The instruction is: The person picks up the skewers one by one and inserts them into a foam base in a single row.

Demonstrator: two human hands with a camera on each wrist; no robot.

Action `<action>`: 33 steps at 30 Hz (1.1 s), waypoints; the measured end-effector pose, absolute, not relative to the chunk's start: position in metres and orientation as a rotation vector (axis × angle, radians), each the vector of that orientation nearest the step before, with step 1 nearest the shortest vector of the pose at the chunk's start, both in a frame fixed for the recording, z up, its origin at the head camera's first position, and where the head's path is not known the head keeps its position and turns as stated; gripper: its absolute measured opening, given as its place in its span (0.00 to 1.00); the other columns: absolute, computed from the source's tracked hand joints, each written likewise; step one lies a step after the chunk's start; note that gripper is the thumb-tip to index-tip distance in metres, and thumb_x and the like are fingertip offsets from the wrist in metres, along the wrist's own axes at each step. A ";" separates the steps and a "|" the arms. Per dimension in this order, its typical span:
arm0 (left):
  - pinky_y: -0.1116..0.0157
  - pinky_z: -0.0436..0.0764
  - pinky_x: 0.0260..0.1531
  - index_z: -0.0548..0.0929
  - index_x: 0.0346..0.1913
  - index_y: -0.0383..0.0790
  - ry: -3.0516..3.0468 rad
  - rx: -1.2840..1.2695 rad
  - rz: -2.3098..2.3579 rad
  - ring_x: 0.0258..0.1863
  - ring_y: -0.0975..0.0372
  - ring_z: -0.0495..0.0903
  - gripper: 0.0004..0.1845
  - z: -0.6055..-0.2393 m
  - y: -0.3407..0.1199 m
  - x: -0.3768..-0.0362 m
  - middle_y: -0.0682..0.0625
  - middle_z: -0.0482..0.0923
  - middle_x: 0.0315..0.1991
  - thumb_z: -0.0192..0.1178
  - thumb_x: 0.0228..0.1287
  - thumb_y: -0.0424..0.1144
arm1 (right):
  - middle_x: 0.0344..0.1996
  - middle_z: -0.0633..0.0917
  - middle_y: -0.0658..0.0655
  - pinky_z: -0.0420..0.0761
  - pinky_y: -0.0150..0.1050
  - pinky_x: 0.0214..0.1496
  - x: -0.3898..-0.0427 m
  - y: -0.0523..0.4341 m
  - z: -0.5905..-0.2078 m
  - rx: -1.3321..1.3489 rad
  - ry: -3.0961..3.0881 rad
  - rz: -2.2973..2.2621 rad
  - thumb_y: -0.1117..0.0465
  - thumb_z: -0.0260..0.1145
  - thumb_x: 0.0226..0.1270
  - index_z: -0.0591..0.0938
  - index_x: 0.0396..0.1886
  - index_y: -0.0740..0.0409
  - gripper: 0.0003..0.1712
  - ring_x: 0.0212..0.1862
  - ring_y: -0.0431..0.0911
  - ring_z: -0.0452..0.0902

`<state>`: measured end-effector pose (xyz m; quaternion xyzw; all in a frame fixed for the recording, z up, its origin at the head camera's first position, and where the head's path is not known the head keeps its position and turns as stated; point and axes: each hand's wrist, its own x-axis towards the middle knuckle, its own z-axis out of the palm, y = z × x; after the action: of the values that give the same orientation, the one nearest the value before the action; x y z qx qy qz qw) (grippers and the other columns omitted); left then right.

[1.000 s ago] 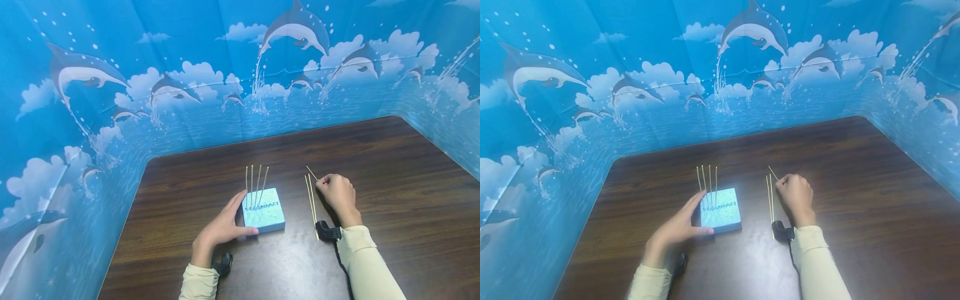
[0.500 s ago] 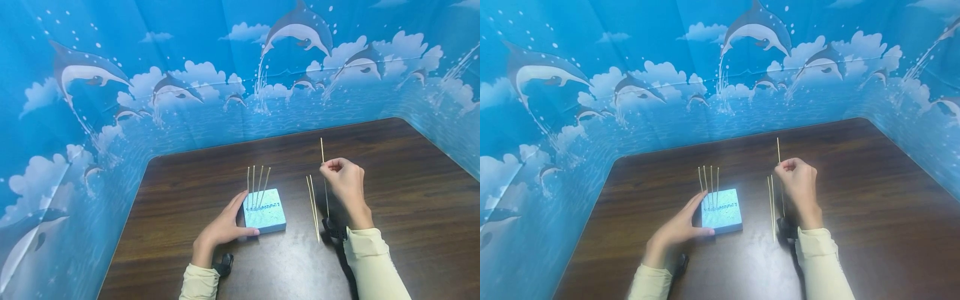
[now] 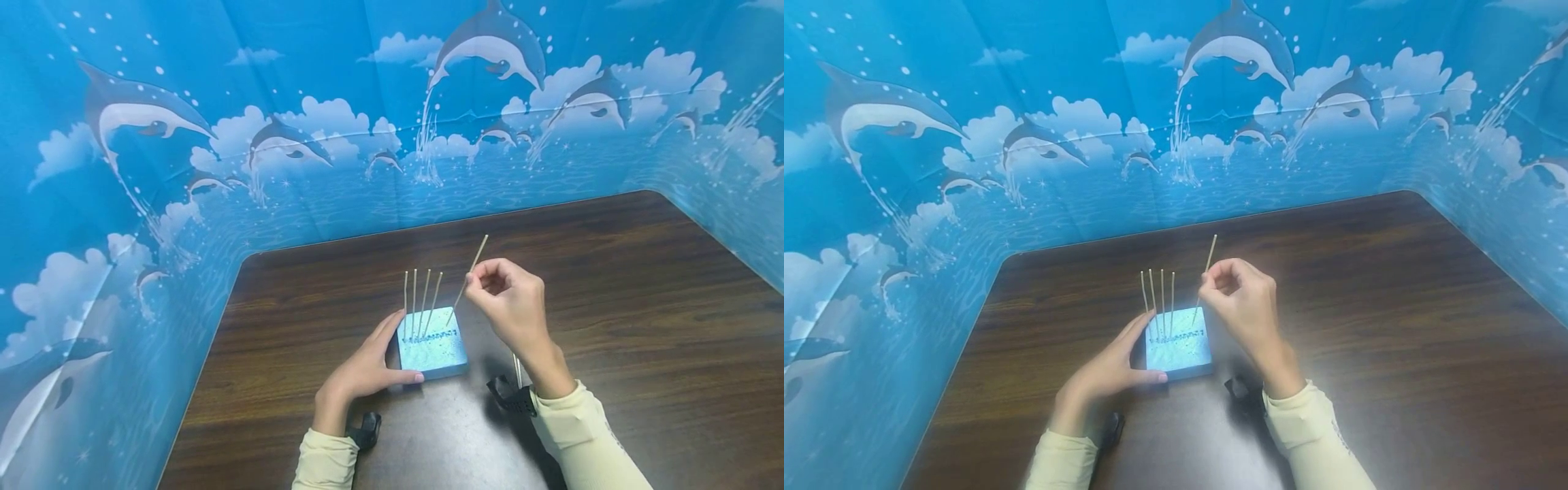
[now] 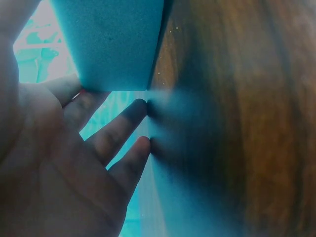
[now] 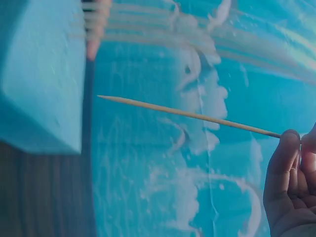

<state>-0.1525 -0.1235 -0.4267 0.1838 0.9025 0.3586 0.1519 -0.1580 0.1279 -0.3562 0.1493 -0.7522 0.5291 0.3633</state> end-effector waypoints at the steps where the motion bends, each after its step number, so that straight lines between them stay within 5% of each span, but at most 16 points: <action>1: 0.46 0.57 0.73 0.47 0.80 0.54 2.589 0.527 1.030 0.78 0.53 0.47 0.61 -0.427 -0.123 -0.153 0.48 0.45 0.80 0.75 0.48 0.58 | 0.19 0.83 0.53 0.74 0.21 0.26 -0.158 0.124 -0.358 0.406 -1.940 1.362 0.79 0.67 0.49 0.81 0.23 0.65 0.08 0.23 0.35 0.74; 33: 0.47 0.57 0.73 0.47 0.80 0.54 2.579 0.514 1.053 0.78 0.53 0.47 0.61 -0.426 -0.123 -0.153 0.49 0.45 0.80 0.76 0.48 0.57 | 0.22 0.83 0.51 0.79 0.29 0.24 -0.159 0.102 -0.376 0.599 -2.064 1.306 0.76 0.67 0.46 0.80 0.23 0.60 0.09 0.24 0.36 0.76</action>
<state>-0.1530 -0.1233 -0.4265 0.1793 0.8995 0.3675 0.1538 -0.1592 0.1015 -0.3763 0.2266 -0.7807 0.4940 0.3084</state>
